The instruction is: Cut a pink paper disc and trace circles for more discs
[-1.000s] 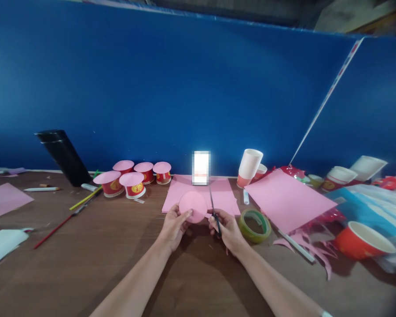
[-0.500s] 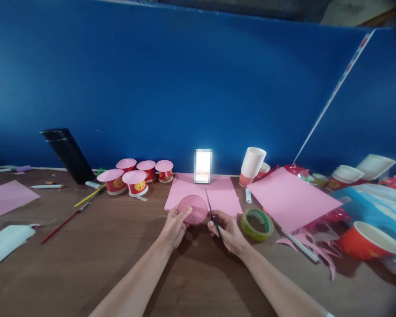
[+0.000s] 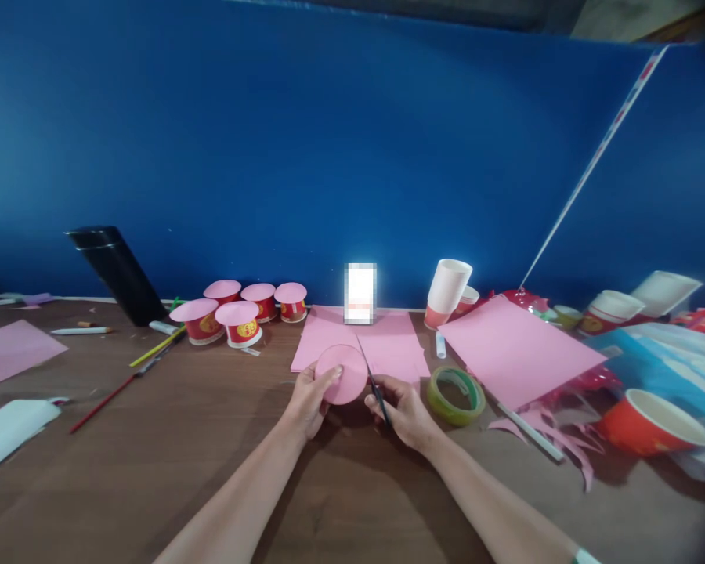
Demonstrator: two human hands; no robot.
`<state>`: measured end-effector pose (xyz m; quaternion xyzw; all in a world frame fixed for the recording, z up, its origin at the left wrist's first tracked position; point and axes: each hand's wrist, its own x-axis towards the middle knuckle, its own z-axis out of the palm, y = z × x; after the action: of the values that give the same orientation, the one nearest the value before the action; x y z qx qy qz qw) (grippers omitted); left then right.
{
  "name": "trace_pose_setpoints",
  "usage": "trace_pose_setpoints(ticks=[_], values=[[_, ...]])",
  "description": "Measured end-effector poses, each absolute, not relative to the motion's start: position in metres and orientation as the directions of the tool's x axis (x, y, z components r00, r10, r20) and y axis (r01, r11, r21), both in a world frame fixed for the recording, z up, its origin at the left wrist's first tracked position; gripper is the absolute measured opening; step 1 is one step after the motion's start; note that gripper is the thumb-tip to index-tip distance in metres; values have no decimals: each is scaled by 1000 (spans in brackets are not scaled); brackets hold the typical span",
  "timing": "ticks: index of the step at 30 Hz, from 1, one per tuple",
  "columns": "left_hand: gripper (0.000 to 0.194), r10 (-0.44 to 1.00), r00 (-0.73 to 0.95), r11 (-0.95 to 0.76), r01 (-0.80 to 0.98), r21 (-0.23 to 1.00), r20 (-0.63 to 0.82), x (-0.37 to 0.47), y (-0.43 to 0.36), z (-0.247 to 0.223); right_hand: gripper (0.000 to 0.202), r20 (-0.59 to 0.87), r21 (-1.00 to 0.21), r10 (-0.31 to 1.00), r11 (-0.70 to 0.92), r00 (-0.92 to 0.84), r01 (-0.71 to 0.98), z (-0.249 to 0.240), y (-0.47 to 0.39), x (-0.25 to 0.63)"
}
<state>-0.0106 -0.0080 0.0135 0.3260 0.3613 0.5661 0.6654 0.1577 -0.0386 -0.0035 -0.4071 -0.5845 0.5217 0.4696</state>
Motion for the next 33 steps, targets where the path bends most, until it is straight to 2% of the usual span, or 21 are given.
trace_pose_setpoints(ticks=[7,12,27,33], values=[[33,990,74,141,-511,848,-120,-11,-8,12,37,93,-995,984,85,-150,-61,-8,-34,156],[35,987,52,154,-514,844,-149,-10,-8,13,39,105,-992,977,90,-185,-89,-5,-36,157],[33,986,74,165,-505,848,-148,-10,-10,16,39,119,-993,962,118,-246,-20,-2,-38,160],[34,989,69,148,-518,843,-132,-9,-10,16,38,90,-996,975,90,-203,-7,-2,-38,156]])
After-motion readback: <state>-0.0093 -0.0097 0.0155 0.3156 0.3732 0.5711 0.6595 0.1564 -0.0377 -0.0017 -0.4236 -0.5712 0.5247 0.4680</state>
